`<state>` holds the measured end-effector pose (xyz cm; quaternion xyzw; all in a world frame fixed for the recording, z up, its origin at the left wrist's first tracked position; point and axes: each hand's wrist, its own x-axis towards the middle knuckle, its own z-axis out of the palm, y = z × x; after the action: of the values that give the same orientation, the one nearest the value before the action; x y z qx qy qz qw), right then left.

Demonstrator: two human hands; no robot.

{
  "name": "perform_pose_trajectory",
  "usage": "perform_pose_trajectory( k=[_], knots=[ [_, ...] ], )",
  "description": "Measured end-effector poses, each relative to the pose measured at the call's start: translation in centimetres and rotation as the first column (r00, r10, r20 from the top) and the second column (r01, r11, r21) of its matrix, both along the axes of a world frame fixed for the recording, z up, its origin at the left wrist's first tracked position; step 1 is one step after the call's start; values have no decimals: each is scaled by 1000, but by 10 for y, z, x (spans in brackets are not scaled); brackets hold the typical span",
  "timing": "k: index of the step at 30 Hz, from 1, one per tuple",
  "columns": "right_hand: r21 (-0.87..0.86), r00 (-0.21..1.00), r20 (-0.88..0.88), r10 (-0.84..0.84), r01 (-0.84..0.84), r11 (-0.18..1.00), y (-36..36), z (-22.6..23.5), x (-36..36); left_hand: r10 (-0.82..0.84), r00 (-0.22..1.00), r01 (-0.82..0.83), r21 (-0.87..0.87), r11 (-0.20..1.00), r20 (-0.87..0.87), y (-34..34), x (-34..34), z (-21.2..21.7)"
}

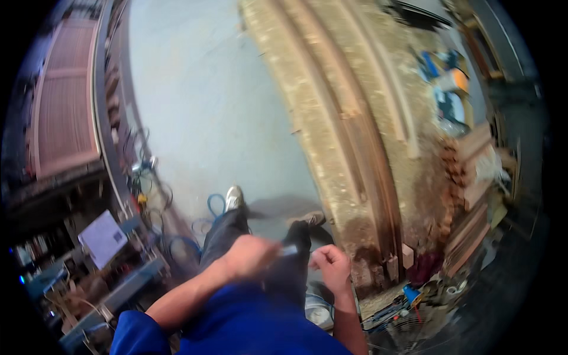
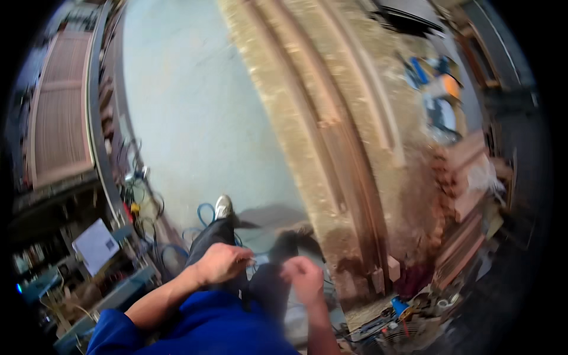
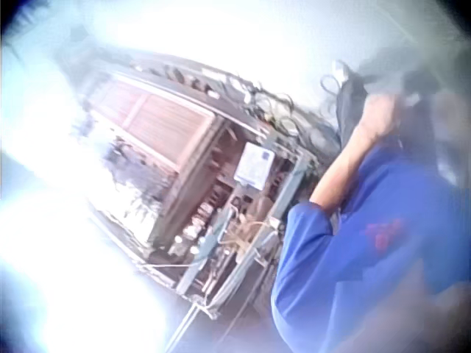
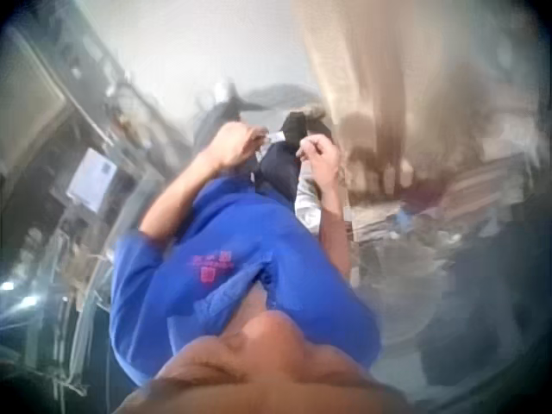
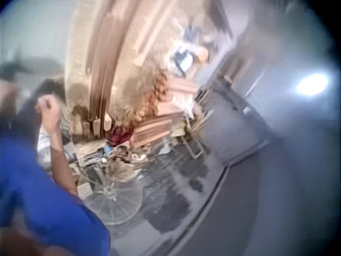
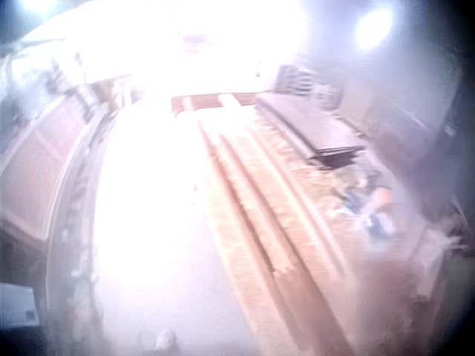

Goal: The person uses a nail gun to attach a wooden strip to a large wooden panel, then sands the edges with an orbital sander. They move the panel aside and repeatedly pick up, inspect, and stack long wooden planks. Finally, they measure and mark a plank with a tape measure and marker.

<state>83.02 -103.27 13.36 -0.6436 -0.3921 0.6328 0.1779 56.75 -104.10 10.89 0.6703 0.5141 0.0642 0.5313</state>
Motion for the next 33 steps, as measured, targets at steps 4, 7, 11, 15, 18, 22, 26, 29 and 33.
perform_pose_trajectory(
  k=[4, 7, 11, 15, 18, 22, 26, 29, 33],
  knots=[
    [-110, 970, 96, 222, -212, 971, -4, -72, -54, 444, 893, -450, -142, 882, -77, -48, -88, -41],
    [-100, 866, 189, 463, -452, 886, 1, -177, -65, 639, 757, -632, -394, 667, -135, -69, -131, -81],
    [-181, 794, 285, 537, -505, 844, 34, -302, -65, 728, 648, -723, -480, 497, -223, -107, -143, -127],
    [54, 758, 474, 448, -533, 845, 89, -440, -42, 836, 506, -749, -590, 303, -213, -123, -125, -163],
    [86, 388, 829, 403, -800, 594, 183, -451, -119, 842, 478, -742, -628, 235, -250, -124, -109, -186],
    [-244, -202, 968, 150, -898, 367, 312, -473, -180, 848, 473, -712, -671, 207, -240, -139, -87, -218],
    [-295, -84, 947, 309, -602, 742, 383, -496, -192, 854, 436, -694, -710, 120, -283, -154, -70, -239],
    [-195, 166, 938, 304, -473, 859, 407, -508, -165, 878, 404, -684, -722, 103, -258, -153, -74, -248],
    [143, 186, 982, -23, -666, 732, 372, -493, -155, 895, 390, -666, -738, 111, -217, -155, -85, -246]
  ],
)
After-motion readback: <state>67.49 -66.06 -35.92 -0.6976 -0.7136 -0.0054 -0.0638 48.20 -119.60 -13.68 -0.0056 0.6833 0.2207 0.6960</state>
